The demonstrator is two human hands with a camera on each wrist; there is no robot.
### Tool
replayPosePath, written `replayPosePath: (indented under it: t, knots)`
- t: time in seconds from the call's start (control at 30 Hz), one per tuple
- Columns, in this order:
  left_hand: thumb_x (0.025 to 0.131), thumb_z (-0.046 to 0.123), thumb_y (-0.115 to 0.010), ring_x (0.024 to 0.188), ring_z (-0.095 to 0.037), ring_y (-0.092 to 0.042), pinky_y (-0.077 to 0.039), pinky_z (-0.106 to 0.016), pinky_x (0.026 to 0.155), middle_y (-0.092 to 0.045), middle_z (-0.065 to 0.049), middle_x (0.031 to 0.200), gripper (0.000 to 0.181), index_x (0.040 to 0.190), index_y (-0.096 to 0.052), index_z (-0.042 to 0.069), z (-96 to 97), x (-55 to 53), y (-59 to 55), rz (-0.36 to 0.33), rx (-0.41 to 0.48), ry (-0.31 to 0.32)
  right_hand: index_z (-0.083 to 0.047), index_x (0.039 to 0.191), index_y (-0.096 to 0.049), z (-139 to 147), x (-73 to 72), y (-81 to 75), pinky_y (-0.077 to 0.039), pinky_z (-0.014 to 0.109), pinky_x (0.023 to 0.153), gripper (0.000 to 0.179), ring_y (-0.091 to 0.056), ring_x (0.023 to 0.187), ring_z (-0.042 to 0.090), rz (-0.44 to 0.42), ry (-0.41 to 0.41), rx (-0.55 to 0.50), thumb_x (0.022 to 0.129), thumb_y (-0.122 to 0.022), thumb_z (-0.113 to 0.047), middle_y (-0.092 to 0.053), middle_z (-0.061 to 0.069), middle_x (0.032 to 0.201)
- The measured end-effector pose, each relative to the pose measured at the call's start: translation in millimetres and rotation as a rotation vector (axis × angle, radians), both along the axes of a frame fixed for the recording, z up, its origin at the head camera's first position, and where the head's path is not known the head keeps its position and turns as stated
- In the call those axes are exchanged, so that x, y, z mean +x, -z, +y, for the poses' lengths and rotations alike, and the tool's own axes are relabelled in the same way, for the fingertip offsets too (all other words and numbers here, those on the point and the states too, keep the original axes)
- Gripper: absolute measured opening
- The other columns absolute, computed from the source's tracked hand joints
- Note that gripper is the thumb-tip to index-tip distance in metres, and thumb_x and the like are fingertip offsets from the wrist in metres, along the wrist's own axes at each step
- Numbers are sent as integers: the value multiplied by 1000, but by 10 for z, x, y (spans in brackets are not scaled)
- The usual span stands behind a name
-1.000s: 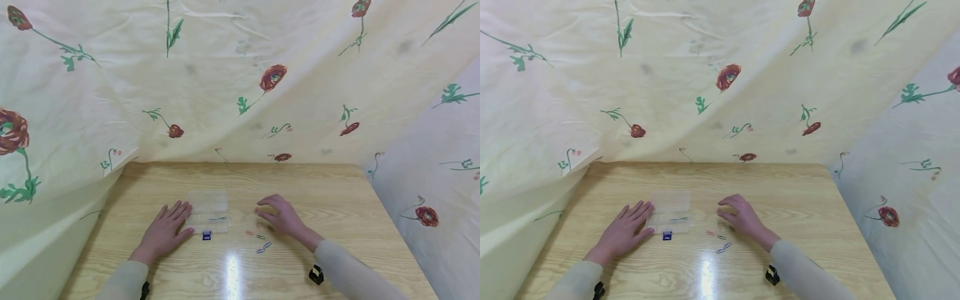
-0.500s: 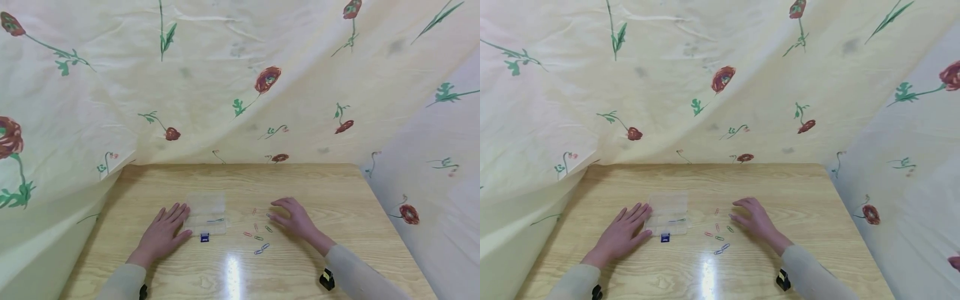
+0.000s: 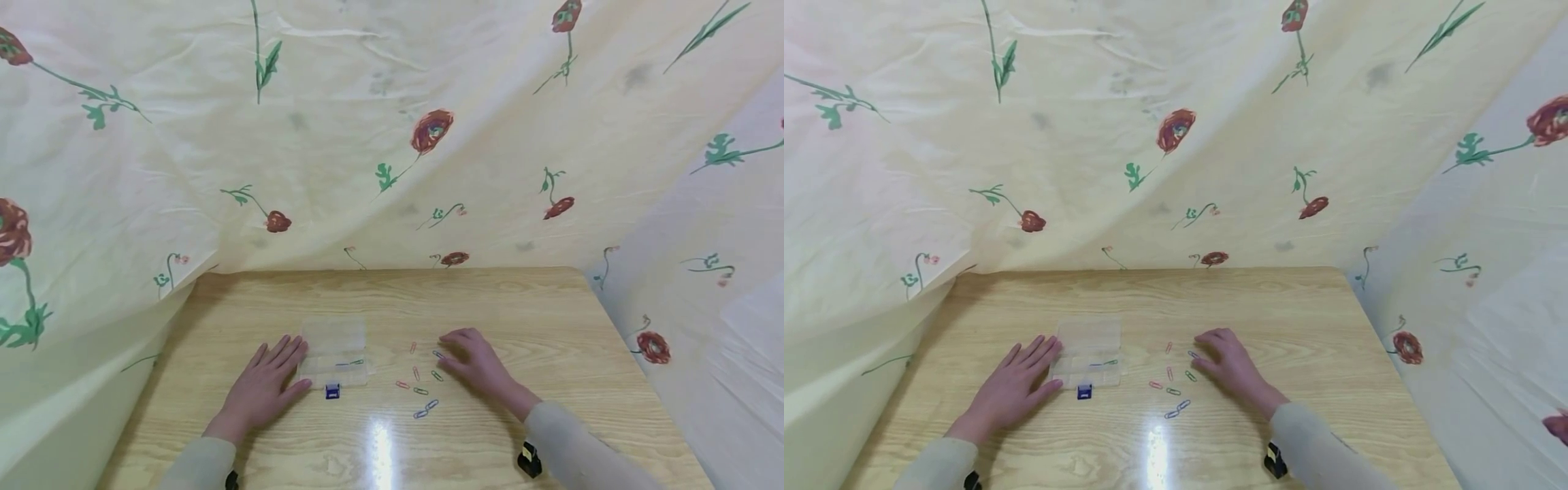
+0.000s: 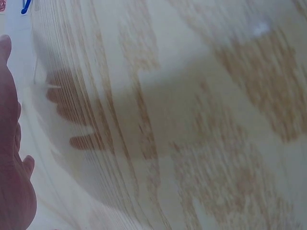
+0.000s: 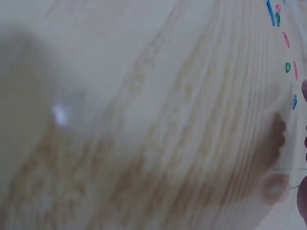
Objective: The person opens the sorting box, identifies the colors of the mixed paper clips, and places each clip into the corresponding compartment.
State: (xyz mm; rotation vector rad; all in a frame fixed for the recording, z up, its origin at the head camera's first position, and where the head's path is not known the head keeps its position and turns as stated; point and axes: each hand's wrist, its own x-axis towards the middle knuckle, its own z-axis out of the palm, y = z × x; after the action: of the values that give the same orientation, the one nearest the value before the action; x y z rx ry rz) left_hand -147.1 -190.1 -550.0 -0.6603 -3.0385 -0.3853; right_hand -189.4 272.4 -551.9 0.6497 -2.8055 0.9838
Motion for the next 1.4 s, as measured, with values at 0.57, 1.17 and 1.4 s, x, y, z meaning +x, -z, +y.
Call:
replayPosePath:
  t: [0.57, 1.17, 1.4]
  knots:
    - [108, 60, -51, 162, -31, -26, -16, -59, 132, -32, -7, 174, 77, 167, -37, 13, -15, 33, -11, -9, 18, 7, -10, 120, -78, -71, 88, 122, -58, 50, 98, 33, -66, 111, 25, 35, 47, -5, 89, -89, -15, -72, 4, 118]
    - [108, 61, -52, 162, -31, -27, -14, -60, 132, -32, -6, 174, 78, 167, -37, 14, -66, 32, -26, -22, 25, 19, -12, 108, -80, -187, 91, 48, -60, 39, 89, 16, -67, 99, 18, 2, 33, 45, 93, -83, -7, -74, -1, 104]
    - [108, 60, -52, 161, -33, -29, -16, -61, 131, -35, -8, 172, 76, 166, -40, 12, -79, 46, -51, -3, 32, 31, -16, 106, -78, -194, 77, -1, -59, 35, 87, 15, -64, 97, 14, -47, -20, 98, 95, -80, -7, -72, -7, 101]
